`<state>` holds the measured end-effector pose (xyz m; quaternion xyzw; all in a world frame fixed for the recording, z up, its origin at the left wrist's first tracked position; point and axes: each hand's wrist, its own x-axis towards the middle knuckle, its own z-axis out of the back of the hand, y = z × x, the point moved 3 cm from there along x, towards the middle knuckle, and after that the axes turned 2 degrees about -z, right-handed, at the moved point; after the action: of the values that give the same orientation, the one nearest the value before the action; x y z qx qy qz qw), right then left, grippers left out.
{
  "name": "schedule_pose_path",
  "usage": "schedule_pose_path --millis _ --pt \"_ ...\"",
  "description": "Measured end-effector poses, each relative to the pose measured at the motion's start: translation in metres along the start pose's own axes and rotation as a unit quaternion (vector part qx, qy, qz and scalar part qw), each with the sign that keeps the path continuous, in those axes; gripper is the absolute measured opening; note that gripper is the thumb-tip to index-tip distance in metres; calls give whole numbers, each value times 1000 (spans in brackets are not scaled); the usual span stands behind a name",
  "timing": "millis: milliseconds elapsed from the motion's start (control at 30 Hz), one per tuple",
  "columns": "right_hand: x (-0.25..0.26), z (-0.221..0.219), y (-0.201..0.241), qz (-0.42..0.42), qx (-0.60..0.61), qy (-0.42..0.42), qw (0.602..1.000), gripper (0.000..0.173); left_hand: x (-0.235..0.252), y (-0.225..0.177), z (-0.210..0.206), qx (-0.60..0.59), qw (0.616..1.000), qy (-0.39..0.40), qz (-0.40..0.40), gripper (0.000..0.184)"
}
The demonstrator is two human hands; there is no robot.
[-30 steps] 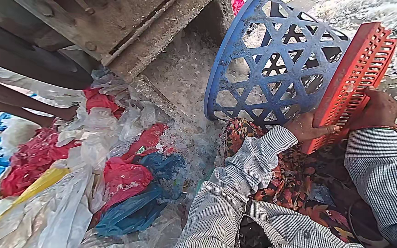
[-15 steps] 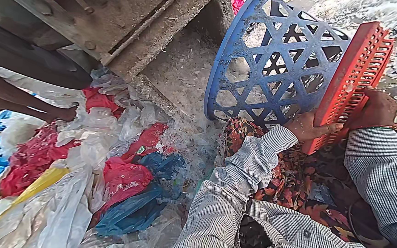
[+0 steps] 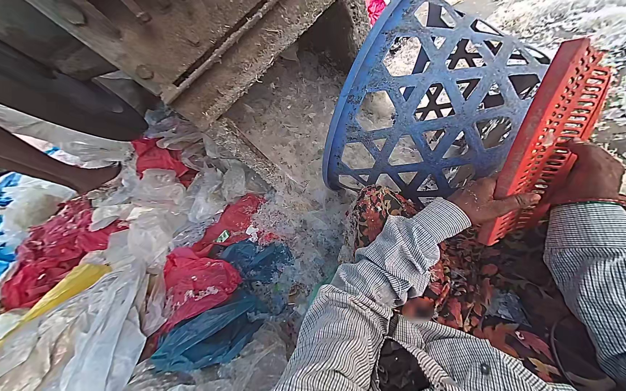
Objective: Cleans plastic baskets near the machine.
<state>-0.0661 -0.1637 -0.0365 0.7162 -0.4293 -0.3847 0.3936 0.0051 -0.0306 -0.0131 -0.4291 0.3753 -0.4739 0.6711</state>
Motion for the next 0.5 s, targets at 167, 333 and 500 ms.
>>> schedule_pose_path --millis 167,333,500 --pt "1 0 -2 6 -7 3 1000 9 -5 -9 3 14 1000 -1 22 41" --pt "1 0 -1 5 11 -11 1000 12 -3 -5 2 16 1000 2 21 42" --pt "12 7 -12 21 -26 17 999 5 -5 -10 2 12 1000 1 22 41"
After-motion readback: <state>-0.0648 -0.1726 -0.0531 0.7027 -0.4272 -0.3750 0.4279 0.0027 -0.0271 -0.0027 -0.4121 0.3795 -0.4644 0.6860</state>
